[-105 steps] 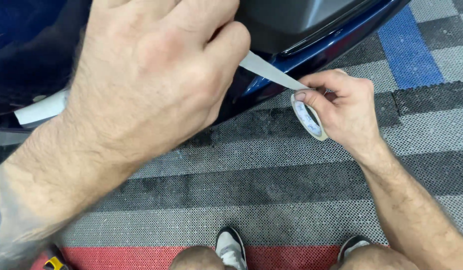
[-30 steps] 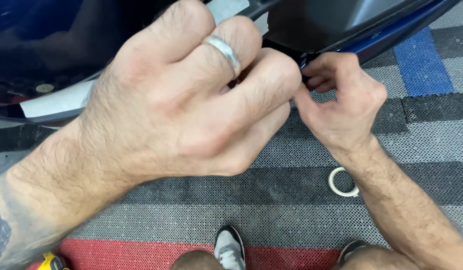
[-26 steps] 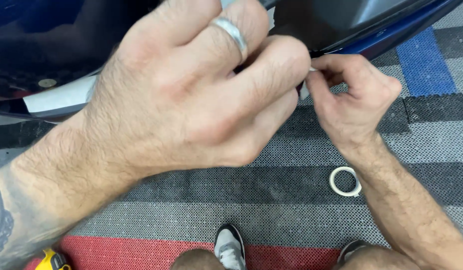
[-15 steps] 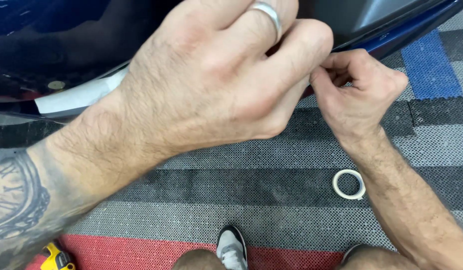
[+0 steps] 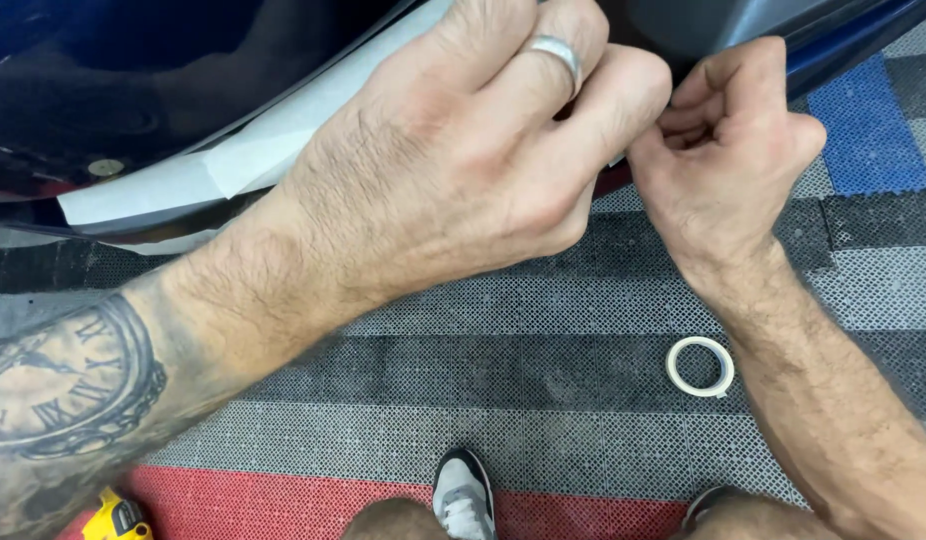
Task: The person applies white masking tape along the lower edge of a blue car's front bumper and grille area. They tear off strips of tape, align them with the bumper contours, and press them down by hand. The person works around the license plate area and along the bumper's side edges.
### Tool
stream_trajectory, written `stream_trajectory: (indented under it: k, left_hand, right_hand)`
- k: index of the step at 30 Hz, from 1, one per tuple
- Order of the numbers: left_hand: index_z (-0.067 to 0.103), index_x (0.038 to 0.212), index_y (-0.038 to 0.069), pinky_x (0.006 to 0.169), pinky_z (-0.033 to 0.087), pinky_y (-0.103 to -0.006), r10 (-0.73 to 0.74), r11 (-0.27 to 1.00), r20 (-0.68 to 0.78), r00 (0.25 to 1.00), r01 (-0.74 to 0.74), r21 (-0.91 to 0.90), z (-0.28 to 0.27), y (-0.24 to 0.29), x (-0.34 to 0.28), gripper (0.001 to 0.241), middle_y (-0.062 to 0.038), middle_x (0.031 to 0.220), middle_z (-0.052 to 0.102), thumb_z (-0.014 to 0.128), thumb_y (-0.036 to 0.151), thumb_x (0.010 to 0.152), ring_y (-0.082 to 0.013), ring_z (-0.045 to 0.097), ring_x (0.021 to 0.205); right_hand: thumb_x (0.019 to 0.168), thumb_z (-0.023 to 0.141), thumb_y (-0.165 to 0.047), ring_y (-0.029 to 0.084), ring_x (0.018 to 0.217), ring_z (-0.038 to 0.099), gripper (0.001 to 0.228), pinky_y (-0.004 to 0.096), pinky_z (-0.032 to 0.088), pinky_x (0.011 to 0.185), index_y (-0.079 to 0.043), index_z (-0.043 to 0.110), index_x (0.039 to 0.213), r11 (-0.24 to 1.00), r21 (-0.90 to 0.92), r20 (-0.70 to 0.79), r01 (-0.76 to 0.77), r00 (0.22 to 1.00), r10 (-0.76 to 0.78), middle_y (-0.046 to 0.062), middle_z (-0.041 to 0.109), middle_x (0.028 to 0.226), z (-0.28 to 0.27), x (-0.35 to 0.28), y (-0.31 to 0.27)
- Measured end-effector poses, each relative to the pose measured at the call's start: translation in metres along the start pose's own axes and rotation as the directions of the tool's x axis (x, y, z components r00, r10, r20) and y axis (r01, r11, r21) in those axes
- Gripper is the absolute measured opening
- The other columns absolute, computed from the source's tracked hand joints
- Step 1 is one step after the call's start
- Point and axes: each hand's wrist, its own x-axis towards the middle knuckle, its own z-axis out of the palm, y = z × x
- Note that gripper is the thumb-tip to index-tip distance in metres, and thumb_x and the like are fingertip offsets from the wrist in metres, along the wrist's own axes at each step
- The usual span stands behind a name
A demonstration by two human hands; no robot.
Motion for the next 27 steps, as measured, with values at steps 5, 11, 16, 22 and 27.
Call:
stream_trajectory:
  k: [5,11,16,22,27]
  left_hand:
    - [0.055,0.1,0.016,0.079,0.046,-0.0222,-0.008,0.998,-0.02,1.0,0.007,-0.055,-0.002,-0.002,-0.006,0.008,0.004,0.088,0.045,0.049,0.011,0.104,-0.0107,0.052,0.088]
    - [0.054,0.095,0.013,0.078,0.047,-0.026,0.048,0.999,0.028,0.998,-0.048,-0.026,-0.011,-0.004,-0.005,0.014,0.001,0.086,0.039,0.046,0.007,0.105,-0.014,0.049,0.085]
    - [0.057,0.088,0.012,0.067,0.037,-0.0282,0.065,0.995,-0.002,0.998,-0.065,-0.07,-0.017,-0.005,-0.007,0.019,0.003,0.085,0.042,0.051,0.005,0.105,-0.0158,0.047,0.078]
    - [0.056,0.086,0.013,0.068,0.038,-0.0287,0.077,0.993,0.037,0.996,-0.074,-0.09,-0.015,-0.005,-0.008,0.019,0.003,0.083,0.043,0.053,0.006,0.103,-0.0162,0.048,0.079]
    - [0.056,0.085,0.012,0.068,0.041,-0.028,0.127,0.984,0.054,0.99,-0.119,-0.135,-0.02,0.0,-0.01,0.019,0.0,0.078,0.042,0.044,0.007,0.098,-0.0164,0.049,0.074]
  right_hand:
    - [0.095,0.08,0.002,0.014,0.064,0.062,0.034,0.027,0.047,0.059,0.0,0.046,0.095,0.999,-0.023,0.024,0.032,0.999,-0.032,0.003,0.058,0.075,0.0,-0.002,0.004]
    - [0.089,0.075,0.01,0.015,0.059,0.055,0.031,0.026,0.048,0.056,0.001,0.046,0.093,0.998,0.021,0.018,0.065,0.998,-0.066,0.005,0.055,0.073,-0.001,0.0,0.003]
    - [0.093,0.08,0.012,0.014,0.06,0.055,0.037,0.025,0.049,0.055,0.001,0.045,0.093,0.997,0.024,0.028,0.075,0.997,-0.075,0.005,0.055,0.074,0.0,0.0,0.005]
    - [0.093,0.083,0.01,0.013,0.057,0.054,0.04,0.025,0.046,0.051,-0.001,0.045,0.092,0.995,-0.012,0.017,0.094,0.995,-0.094,0.003,0.054,0.073,0.003,-0.002,0.013]
    - [0.087,0.075,0.011,0.013,0.056,0.052,0.032,0.026,0.045,0.051,-0.001,0.045,0.09,0.996,-0.004,0.016,0.087,0.996,-0.087,0.002,0.05,0.071,0.003,-0.002,0.015]
